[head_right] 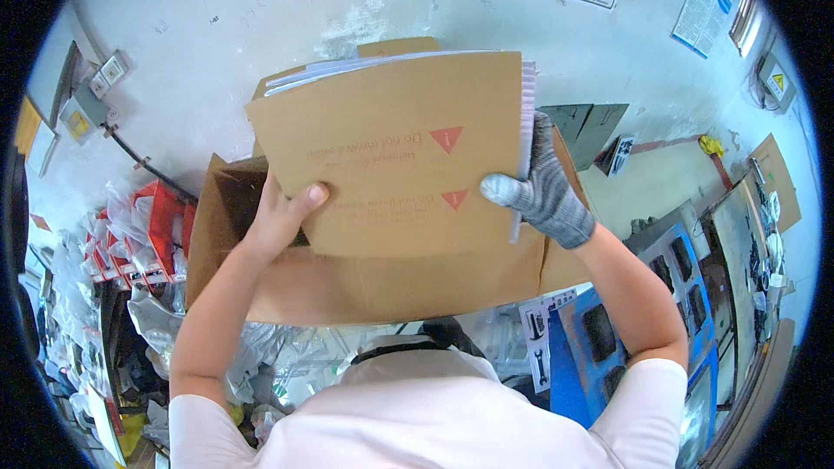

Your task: The person seals a cardboard box with yellow packing tape and a cutter, then opens another box and stacks flat packaged items inside. The person uses a tape dispenser and a utility knife to secure the box flaps.

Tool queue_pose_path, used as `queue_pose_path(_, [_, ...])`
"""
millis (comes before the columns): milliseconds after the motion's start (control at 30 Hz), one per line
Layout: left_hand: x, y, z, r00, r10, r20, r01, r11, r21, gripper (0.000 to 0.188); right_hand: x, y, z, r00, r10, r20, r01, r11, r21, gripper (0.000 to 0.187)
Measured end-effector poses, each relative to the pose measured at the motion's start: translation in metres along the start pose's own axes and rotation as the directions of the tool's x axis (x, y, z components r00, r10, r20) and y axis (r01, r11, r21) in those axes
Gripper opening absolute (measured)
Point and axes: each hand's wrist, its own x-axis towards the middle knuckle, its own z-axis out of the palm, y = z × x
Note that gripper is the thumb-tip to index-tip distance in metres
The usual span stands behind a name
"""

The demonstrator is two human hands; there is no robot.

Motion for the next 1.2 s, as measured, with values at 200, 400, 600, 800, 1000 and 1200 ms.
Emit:
queue_pose_path(200, [0.049,-0.022,-0.014,0.993,0.111,0.033,-0.114,0.987,0.112,0.101,0.035,0.022,-0.004,1.000,0.006,0.003,-0.006,0.999,-0.054,0.104])
queue_pose_path(400, [0.010,-0.039,-0.006,0.986,-0.055,0.159,0.039,0.994,0.105,0.099,-0.007,0.052,-0.007,0.988,0.127,0.086,-0.132,0.989,0.064,0.111])
queue_pose_path(600, [-0.044,0.026,0.019,0.917,-0.377,0.127,0.391,0.914,-0.109,0.097,-0.029,-0.014,-0.003,0.818,0.484,0.311,-0.565,0.780,0.270,0.122])
queue_pose_path(800, [-0.096,0.018,0.016,0.893,-0.392,0.222,0.409,0.912,-0.034,0.092,-0.080,-0.008,0.002,0.793,0.475,0.381,-0.561,0.813,0.155,0.109])
queue_pose_path(1000, [-0.121,0.018,0.014,0.923,-0.344,0.171,0.355,0.934,-0.036,0.080,-0.083,-0.009,0.018,0.830,0.381,0.407,-0.434,0.900,0.042,0.122])
queue_pose_path(1200, [-0.129,0.015,-0.022,0.940,-0.339,0.037,0.341,0.935,-0.093,0.072,-0.040,0.005,0.051,0.802,0.294,0.520,-0.209,0.954,-0.217,0.117])
